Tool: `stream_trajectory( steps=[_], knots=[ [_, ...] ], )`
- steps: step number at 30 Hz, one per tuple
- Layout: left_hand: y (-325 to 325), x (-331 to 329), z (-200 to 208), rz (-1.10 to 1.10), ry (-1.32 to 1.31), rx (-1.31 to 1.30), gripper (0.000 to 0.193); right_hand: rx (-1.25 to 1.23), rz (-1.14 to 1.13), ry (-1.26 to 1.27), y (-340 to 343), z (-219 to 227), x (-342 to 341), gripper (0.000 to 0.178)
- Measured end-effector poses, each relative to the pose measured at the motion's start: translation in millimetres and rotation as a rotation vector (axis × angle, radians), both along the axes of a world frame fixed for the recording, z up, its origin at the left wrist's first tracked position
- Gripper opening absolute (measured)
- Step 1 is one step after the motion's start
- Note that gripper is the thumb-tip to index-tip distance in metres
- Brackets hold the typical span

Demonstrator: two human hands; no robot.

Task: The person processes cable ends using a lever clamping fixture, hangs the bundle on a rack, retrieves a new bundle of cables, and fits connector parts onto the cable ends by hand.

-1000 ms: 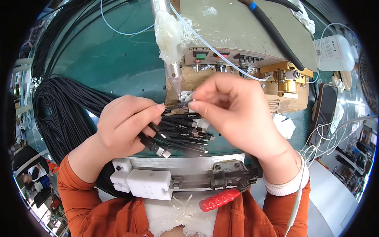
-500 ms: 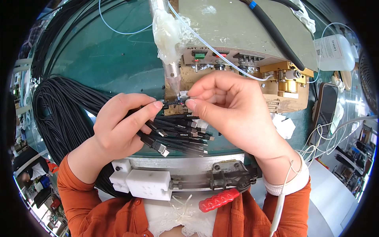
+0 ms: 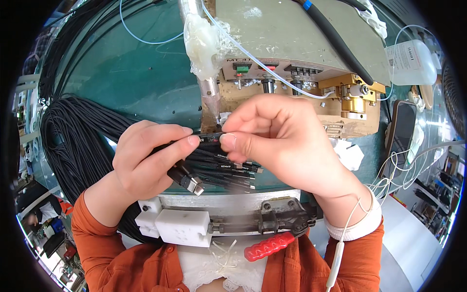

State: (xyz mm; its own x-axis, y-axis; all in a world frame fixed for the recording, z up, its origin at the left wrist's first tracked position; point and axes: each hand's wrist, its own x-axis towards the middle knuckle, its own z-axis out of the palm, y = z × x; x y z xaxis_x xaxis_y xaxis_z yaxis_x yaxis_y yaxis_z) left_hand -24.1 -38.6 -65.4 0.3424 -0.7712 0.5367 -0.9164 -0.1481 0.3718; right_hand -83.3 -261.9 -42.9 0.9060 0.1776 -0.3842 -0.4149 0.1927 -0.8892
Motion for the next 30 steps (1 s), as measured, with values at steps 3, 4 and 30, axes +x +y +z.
stream_trajectory(
  steps=[3, 4, 30],
  knots=[
    [0.0, -0.9, -5.1, -0.003, 0.010, -0.091, 0.033, 0.090, 0.051, 0.082, -1.9, 0.3, 1.0, 0.010],
    [-0.7, -2.3, -6.2, 0.029, 0.030, -0.084, 0.031, 0.117, 0.048, 0.097, -1.8, 0.1, 0.7, 0.011],
    [-1.3, -2.4, -6.3, -0.082, 0.165, -0.025, 0.026, -0.805, 0.311, -1.138, 5.3, -5.2, -11.8, 0.021]
  ],
)
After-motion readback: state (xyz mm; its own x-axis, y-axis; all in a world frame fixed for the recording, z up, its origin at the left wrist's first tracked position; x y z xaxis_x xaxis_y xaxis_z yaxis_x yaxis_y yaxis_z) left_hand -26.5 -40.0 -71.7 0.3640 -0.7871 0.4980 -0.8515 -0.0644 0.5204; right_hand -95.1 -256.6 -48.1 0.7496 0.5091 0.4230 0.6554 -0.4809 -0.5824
